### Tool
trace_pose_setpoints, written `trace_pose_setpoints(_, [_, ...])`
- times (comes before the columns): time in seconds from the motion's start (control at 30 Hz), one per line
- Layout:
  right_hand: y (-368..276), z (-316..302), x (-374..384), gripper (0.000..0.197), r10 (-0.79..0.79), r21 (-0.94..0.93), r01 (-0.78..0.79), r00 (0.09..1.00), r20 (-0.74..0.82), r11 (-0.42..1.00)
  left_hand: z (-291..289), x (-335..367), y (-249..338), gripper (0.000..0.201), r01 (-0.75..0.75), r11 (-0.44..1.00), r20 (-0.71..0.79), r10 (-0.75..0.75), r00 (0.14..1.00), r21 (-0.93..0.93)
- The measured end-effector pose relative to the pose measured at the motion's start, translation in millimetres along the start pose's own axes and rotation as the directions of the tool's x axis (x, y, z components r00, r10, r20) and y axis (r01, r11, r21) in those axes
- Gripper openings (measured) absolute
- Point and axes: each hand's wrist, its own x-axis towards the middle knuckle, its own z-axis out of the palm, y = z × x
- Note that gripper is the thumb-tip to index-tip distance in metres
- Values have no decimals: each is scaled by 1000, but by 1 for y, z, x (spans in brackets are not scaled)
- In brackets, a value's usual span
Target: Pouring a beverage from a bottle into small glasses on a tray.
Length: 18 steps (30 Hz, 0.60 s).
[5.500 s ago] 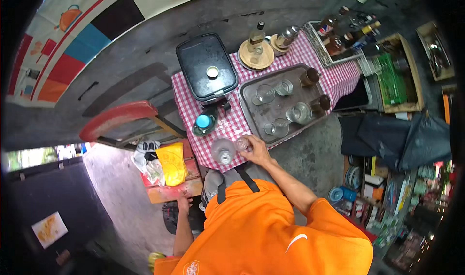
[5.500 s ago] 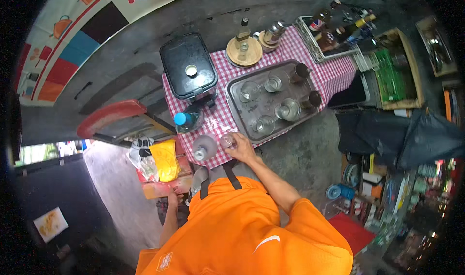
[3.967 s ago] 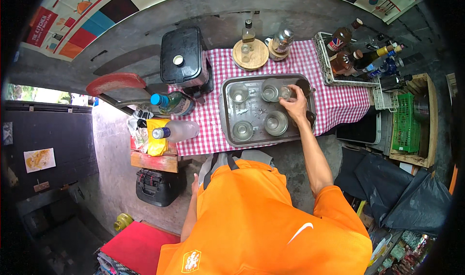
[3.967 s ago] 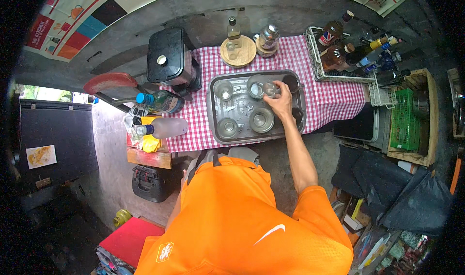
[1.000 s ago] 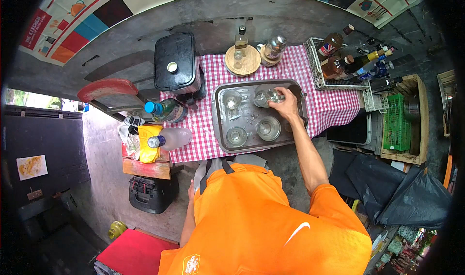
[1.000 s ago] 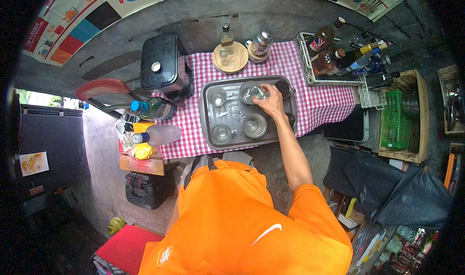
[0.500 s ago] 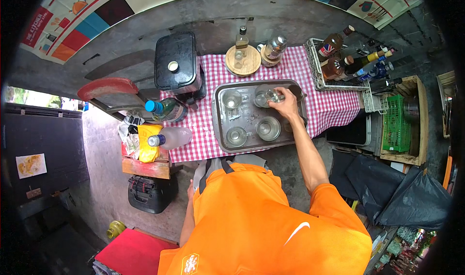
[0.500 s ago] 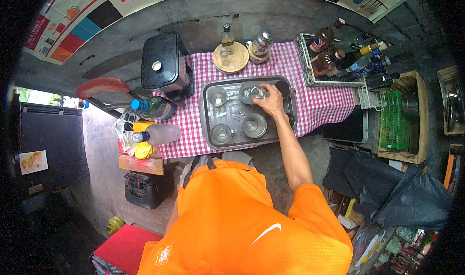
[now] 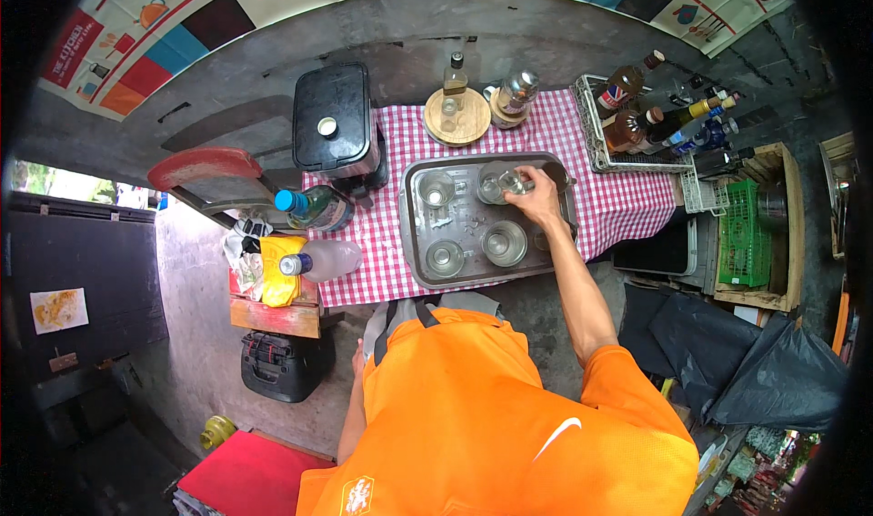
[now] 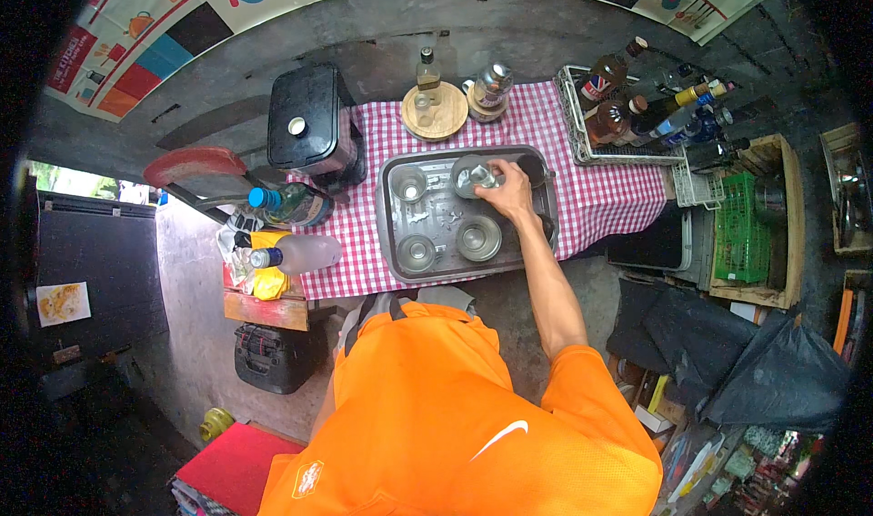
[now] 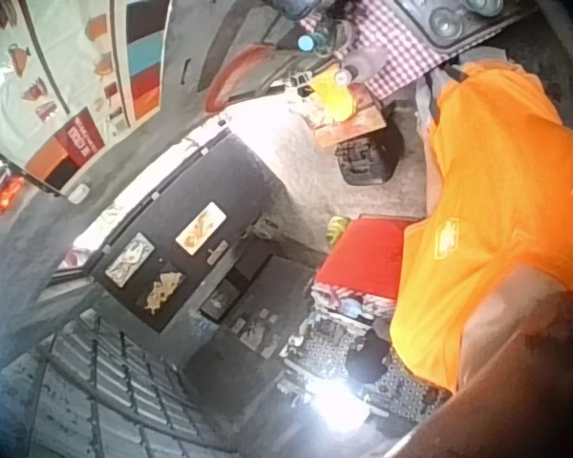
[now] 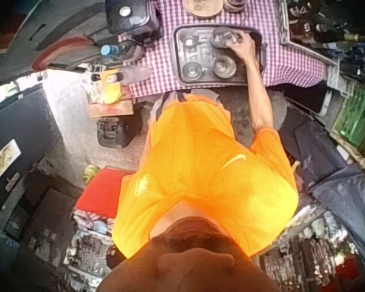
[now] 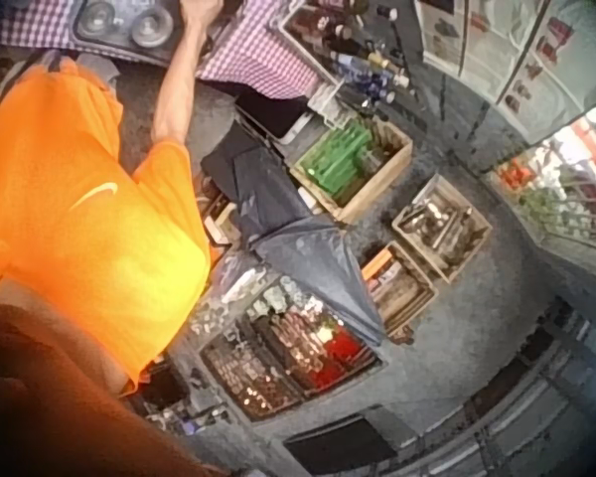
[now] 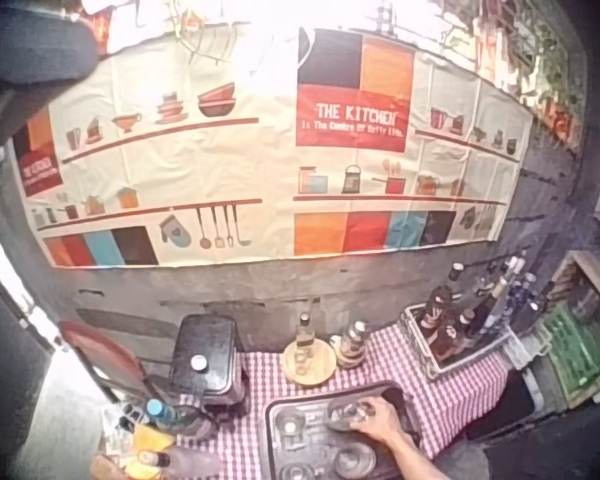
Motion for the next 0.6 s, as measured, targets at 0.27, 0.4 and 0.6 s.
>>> trace_pose_setpoints(0.27, [0, 0, 0, 53, 47, -3, -47, 999, 27, 999, 3, -3, 4, 67, 73, 994, -64, -68, 996, 84])
trace_pose_setpoints(0.4, [2, 1, 0, 52, 3, -16, -3, 1000, -21, 1000, 3, -3, 0, 68, 37, 999, -7, -37, 999, -19])
trace_pose_setpoints(0.6, [3, 1, 0, 51, 3, -39, -4, 1000, -17, 999, 3, -1, -3, 67, 27, 999, -15, -27, 1000, 27])
